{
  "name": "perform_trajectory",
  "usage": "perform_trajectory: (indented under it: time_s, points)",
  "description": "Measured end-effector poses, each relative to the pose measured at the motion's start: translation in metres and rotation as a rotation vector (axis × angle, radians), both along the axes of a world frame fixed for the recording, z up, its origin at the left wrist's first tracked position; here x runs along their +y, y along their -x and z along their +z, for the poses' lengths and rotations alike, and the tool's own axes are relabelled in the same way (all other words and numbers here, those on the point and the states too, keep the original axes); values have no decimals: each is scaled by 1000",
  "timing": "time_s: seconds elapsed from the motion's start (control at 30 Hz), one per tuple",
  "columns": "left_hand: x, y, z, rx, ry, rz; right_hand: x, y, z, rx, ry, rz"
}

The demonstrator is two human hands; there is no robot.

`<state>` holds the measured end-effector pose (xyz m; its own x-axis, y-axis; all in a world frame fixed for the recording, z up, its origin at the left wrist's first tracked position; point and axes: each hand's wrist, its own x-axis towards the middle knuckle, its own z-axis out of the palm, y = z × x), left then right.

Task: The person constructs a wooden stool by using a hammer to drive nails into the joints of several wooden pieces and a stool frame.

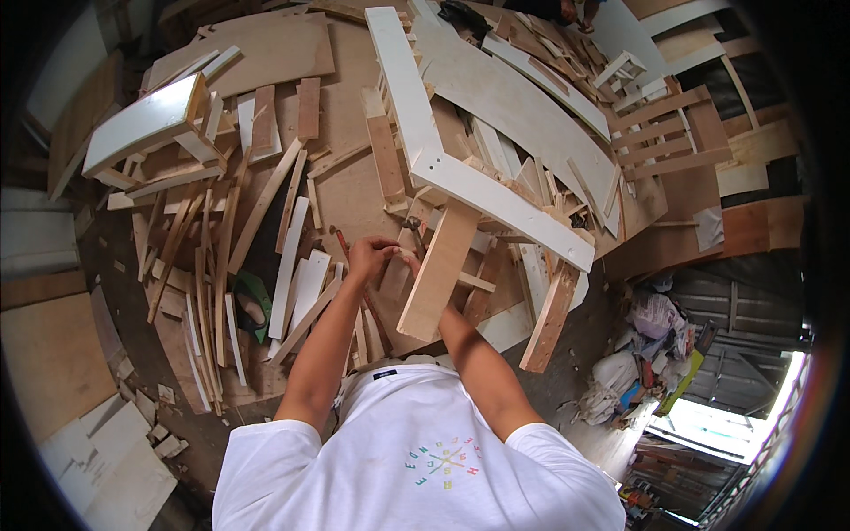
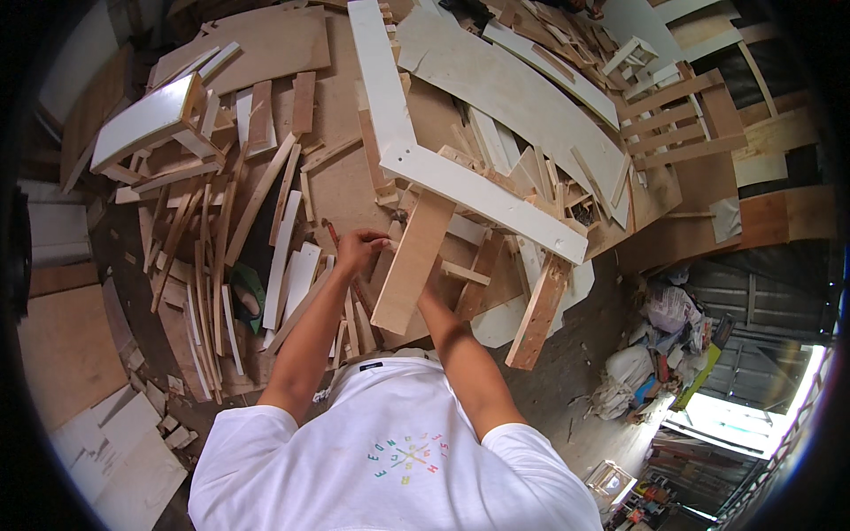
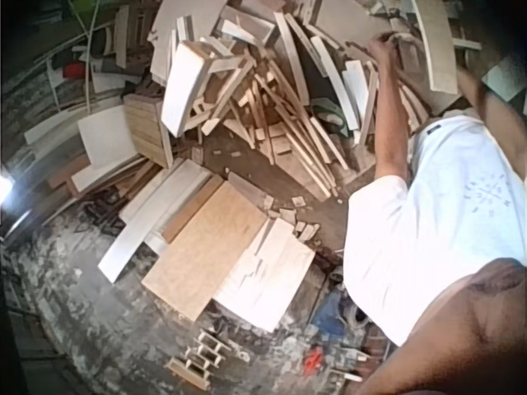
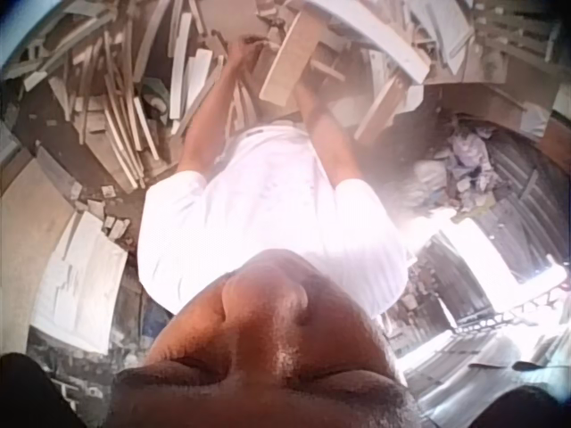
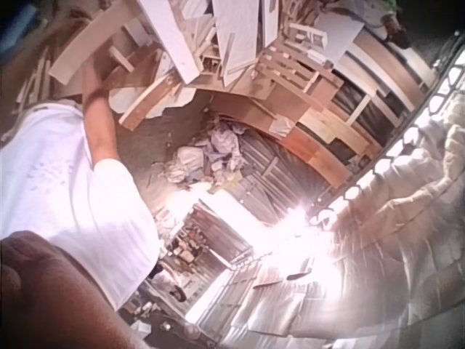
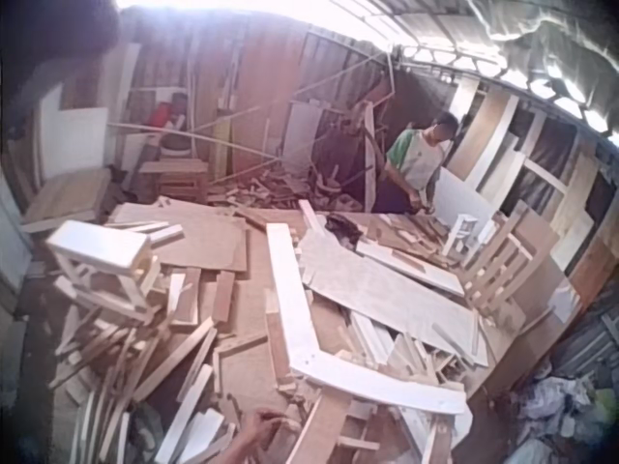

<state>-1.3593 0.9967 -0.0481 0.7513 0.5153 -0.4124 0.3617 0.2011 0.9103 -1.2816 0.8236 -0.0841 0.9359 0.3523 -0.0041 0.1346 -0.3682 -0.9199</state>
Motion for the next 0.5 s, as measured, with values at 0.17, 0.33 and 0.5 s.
perform_trajectory:
  time_s: [0.17, 0.33, 0.5]
  points:
    - [5, 0, -4, 61, 90, 22, 14, 15, 48, 51, 90, 9]
    - [2, -8, 5, 9, 216, 45, -10, 43, 47, 52, -11, 7]
    - [1, -5, -16, 5, 219, 95, -37, 68, 48, 636, -953, 210]
